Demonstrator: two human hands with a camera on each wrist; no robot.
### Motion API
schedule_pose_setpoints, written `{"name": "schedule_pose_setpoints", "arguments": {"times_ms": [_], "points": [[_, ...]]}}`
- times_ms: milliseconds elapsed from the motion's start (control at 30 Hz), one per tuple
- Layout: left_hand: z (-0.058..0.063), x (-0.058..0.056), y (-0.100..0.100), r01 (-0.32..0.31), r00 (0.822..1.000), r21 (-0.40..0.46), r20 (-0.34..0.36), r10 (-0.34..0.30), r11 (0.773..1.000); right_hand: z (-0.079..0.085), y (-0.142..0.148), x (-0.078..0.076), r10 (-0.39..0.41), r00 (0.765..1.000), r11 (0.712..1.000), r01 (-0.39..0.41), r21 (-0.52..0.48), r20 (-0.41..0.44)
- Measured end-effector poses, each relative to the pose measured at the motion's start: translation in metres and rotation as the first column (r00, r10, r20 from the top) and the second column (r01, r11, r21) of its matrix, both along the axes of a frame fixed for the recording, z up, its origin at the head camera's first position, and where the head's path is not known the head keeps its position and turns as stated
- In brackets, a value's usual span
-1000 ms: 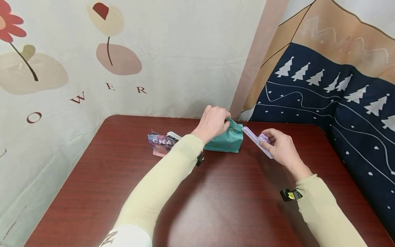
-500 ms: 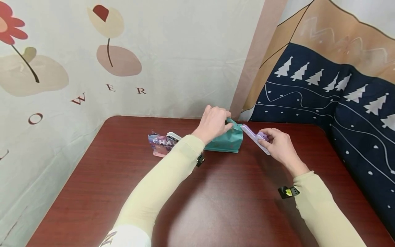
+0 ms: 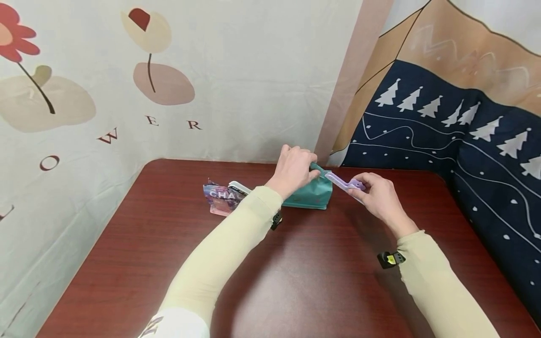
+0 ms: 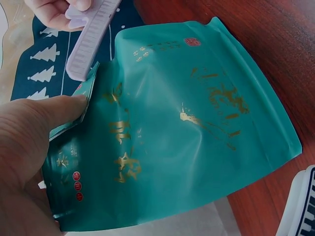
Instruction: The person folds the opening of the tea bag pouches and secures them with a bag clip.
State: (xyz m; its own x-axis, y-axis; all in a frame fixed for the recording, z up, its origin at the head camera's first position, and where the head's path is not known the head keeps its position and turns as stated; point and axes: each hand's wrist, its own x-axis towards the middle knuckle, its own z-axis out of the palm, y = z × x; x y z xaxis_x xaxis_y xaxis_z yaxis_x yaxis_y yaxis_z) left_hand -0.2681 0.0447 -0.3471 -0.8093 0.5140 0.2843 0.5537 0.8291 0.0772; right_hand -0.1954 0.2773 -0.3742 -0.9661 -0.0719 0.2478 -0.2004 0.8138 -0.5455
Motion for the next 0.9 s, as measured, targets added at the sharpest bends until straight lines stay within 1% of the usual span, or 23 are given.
{"name": "schedule_pose_setpoints", "arguments": {"times_ms": [233, 400, 700, 900], "points": [[-0.0031, -0.0016, 0.0015, 0.002, 1.000, 0.009, 0.009, -0.002, 1.000, 0.0037, -0.0006, -0.0009, -0.048, 0.999, 0.999, 0.048, -0.002, -0.013], [-0.0030, -0.0006, 0.0014, 0.001, 1.000, 0.004, 0.012, -0.001, 1.000, 0.0035, 0.0000, -0.0024, -0.050, 0.998, 0.999, 0.050, -0.003, -0.023], [-0.0013, -0.0012, 0.0013, -0.002, 1.000, -0.005, 0.008, 0.003, 1.000, 0.0041, -0.0006, -0.0051, -0.060, 0.995, 0.998, 0.061, 0.004, -0.074], [-0.0012, -0.0005, 0.0012, 0.012, 1.000, 0.011, 0.015, -0.012, 1.000, 0.0053, -0.0022, -0.0045, -0.075, 0.996, 0.997, 0.075, 0.000, -0.053]]}}
